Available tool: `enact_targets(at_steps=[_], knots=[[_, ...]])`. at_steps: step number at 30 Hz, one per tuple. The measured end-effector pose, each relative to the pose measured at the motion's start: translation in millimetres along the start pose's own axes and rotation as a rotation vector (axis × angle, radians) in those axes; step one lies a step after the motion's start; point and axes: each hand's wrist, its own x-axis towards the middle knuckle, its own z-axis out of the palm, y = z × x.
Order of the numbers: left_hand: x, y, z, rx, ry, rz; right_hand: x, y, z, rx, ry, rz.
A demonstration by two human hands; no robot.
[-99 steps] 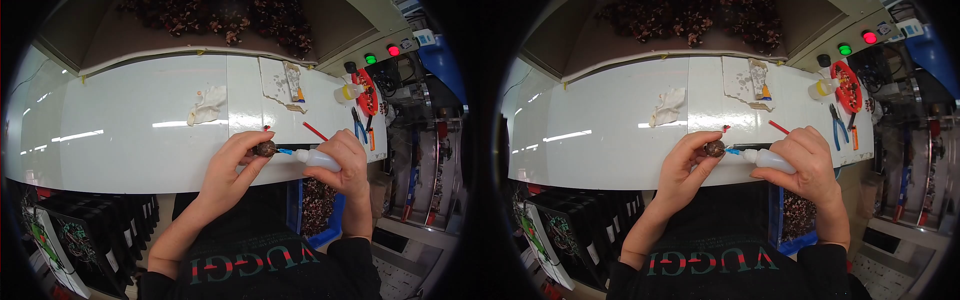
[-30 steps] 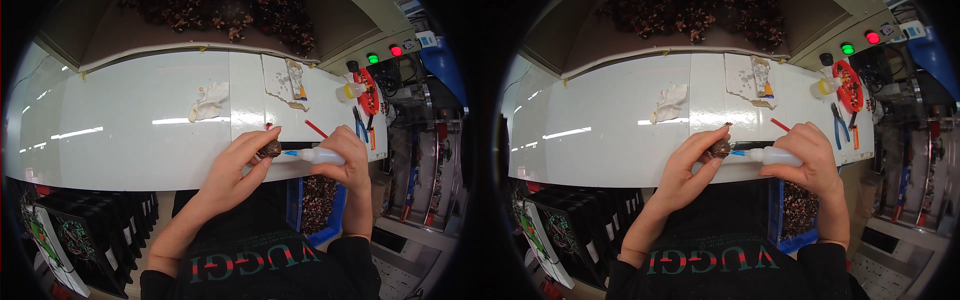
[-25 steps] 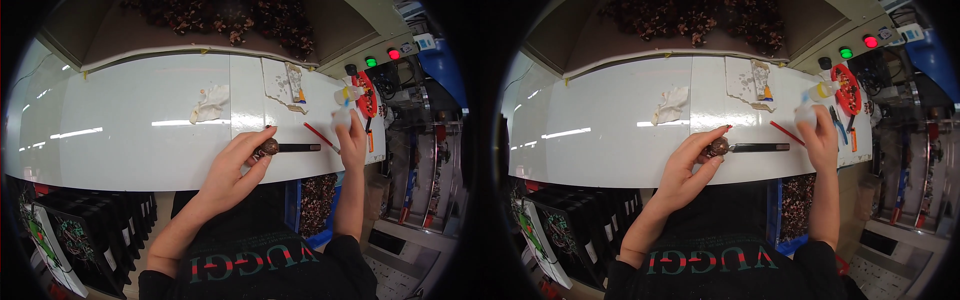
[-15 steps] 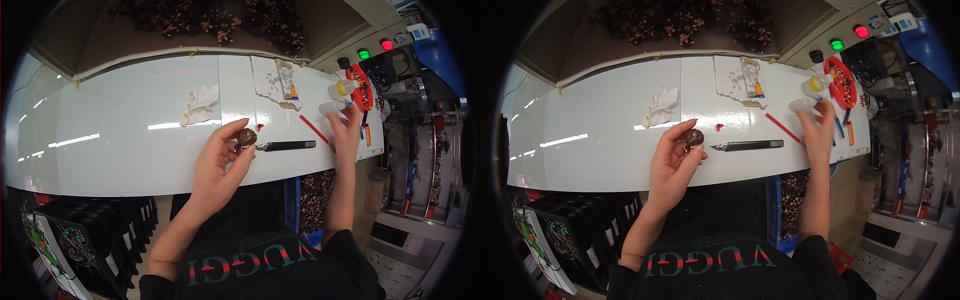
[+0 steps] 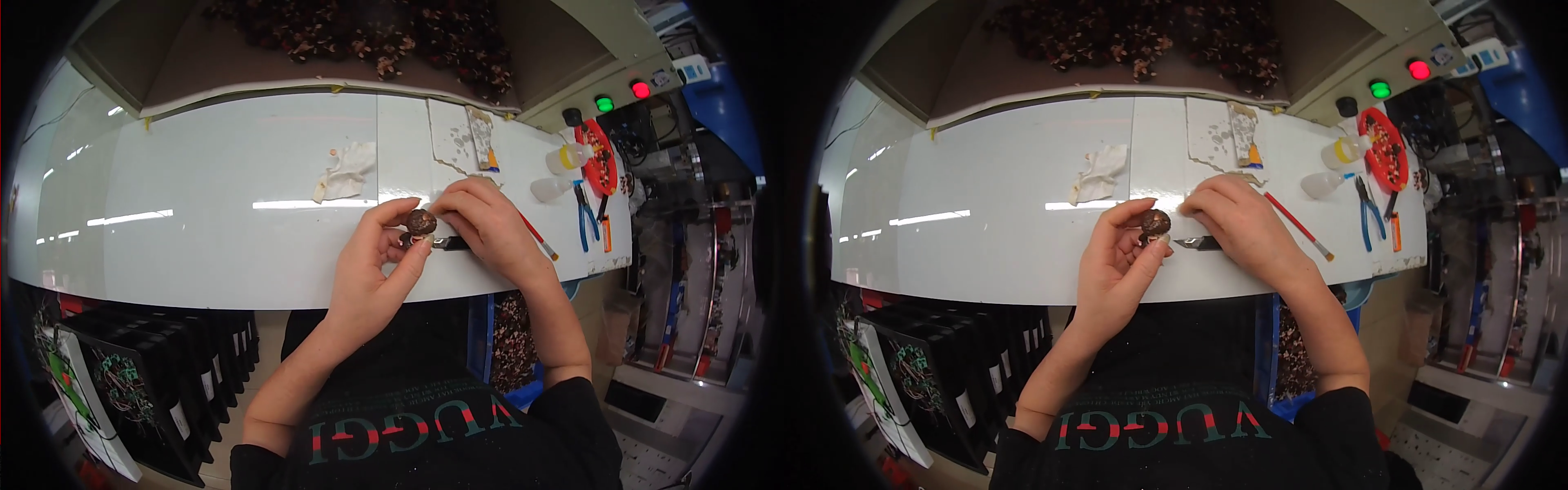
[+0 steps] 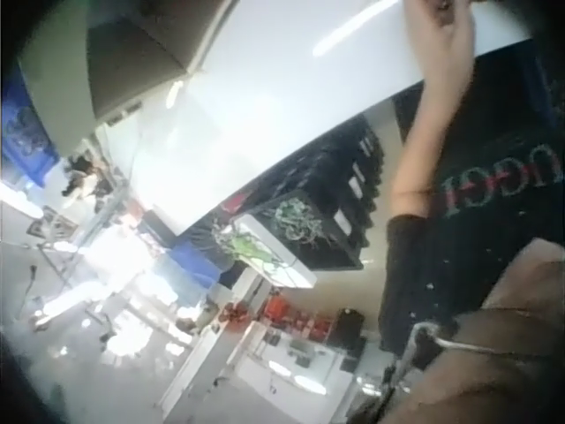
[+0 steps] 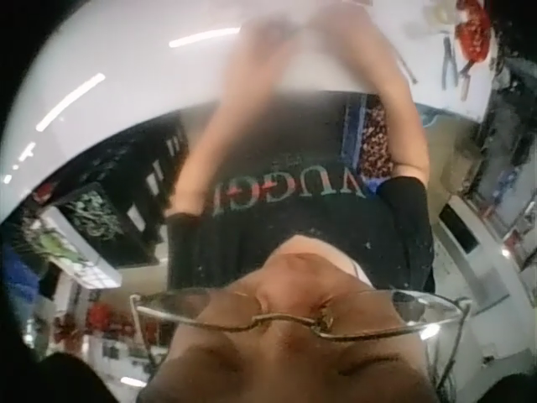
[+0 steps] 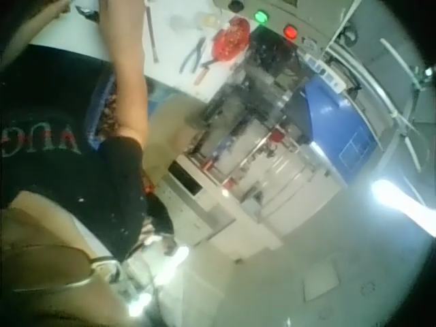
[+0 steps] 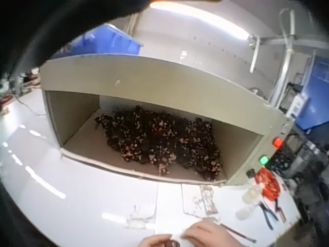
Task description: The person assembles small plastic character figures by applying glue from a glue bottle to plastic pieces with a glue applicator, then joining the pieces to form the toy figures.
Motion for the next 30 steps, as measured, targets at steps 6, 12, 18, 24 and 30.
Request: enact_targets(at_steps=[6,12,18,24,30], knots=[[-2.5,2.2,-18.3,0.047,-0.082,-0.009,-1.6,-19.7,-5.2,0.843,0.261,0.245],[1.8,-8.2,-18.7,0.083,-0.063,0.042,-0.2,-35.9,-2.0,0.725,0.228,0.079],[1.7,-5.7,-24.3,0.118,-0.034,0.11,6.6,-43.4,4.4,0.596,0.223,0.065],[-2.1,-9.7,-27.7,0.098,-0.007,0.097,8.2,-48.1,6.9,0.342,0.169,-0.013],[-3.7,-11.4,-29.0,0.119,-0.003,0.127,9.2,-53.6,12.9,0.307,0.271,-0.004]])
